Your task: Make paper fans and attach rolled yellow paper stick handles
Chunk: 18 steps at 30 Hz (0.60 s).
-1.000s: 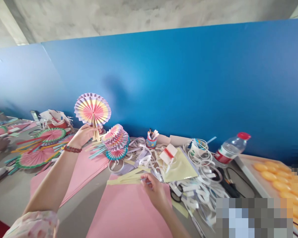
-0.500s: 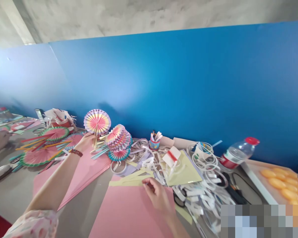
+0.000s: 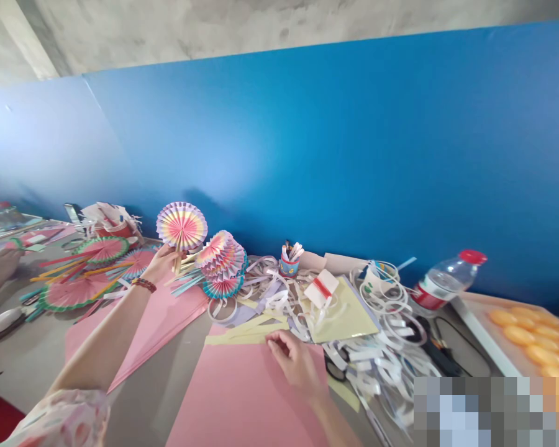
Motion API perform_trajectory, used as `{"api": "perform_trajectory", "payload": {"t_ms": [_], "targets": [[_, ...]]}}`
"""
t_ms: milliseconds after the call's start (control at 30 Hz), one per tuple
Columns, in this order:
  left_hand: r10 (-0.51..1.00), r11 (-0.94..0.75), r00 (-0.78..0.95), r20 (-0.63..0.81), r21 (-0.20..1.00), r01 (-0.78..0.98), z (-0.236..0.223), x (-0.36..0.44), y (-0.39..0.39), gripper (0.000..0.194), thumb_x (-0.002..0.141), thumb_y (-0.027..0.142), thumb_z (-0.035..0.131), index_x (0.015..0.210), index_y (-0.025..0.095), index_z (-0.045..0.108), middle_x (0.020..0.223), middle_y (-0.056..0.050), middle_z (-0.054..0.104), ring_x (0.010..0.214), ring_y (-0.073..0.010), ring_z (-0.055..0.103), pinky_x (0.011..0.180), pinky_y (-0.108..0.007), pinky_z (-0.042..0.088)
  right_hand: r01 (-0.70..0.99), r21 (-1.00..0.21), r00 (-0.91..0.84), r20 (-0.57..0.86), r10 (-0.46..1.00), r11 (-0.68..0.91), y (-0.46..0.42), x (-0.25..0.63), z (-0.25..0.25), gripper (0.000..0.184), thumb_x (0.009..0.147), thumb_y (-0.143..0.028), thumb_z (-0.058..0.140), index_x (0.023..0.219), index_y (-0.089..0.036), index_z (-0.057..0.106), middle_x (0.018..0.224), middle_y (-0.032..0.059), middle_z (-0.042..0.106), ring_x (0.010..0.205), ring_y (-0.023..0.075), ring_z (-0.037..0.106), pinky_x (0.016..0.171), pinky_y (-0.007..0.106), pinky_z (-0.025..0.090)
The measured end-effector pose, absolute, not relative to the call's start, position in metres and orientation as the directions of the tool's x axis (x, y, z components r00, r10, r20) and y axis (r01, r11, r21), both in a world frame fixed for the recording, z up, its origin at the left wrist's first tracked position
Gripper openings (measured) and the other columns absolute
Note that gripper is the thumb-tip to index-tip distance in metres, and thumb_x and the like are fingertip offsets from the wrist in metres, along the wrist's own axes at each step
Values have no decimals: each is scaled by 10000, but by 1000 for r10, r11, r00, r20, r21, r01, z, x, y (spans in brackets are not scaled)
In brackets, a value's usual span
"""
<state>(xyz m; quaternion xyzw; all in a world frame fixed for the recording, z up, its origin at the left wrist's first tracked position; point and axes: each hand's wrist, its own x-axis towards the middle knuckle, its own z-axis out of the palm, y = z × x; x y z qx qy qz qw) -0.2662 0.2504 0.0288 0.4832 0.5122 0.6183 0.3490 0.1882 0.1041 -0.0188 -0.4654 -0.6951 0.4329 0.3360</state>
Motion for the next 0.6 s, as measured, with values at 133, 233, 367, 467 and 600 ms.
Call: {"api": "perform_trajectory", "payload": {"t_ms": [133,233,367,467,600], "targets": [[905,-265,-340,255,964,17,50,-261,239,225,825,262,746,956,147,605,851,-9,680,719,-147,660,607,-249,514,360,-913,-341,62,938,191,104,188,-22,263,927,-440,532,914,-220,675,866,31,701,791,188,632,718,270,485],[911,-286,-325,252,957,-58,68,-244,223,333,688,248,818,919,181,588,781,13,693,694,-166,677,582,-244,486,365,-912,-330,63,942,189,105,188,-23,247,916,-425,536,895,-219,671,843,26,687,780,187,618,711,274,476],[974,-186,-165,156,965,-183,64,-191,184,339,688,269,808,956,184,619,826,-25,708,711,-200,695,592,-294,528,371,-910,-323,62,944,186,105,188,-22,228,902,-410,543,881,-218,664,828,23,675,757,184,596,693,279,462],[992,-113,-86,94,958,-262,41,-145,156,324,718,301,791,970,192,620,834,-35,704,736,-211,703,637,-331,559,365,-911,-332,63,941,190,104,188,-21,230,904,-412,541,885,-220,667,822,21,672,754,182,598,693,279,466],[998,-59,-49,45,940,-336,16,-110,138,353,745,307,789,1031,225,600,885,-13,699,795,-184,700,740,-326,564,361,-910,-342,72,937,202,103,188,-20,255,912,-424,528,903,-216,674,839,30,685,769,187,619,700,281,483]]}}
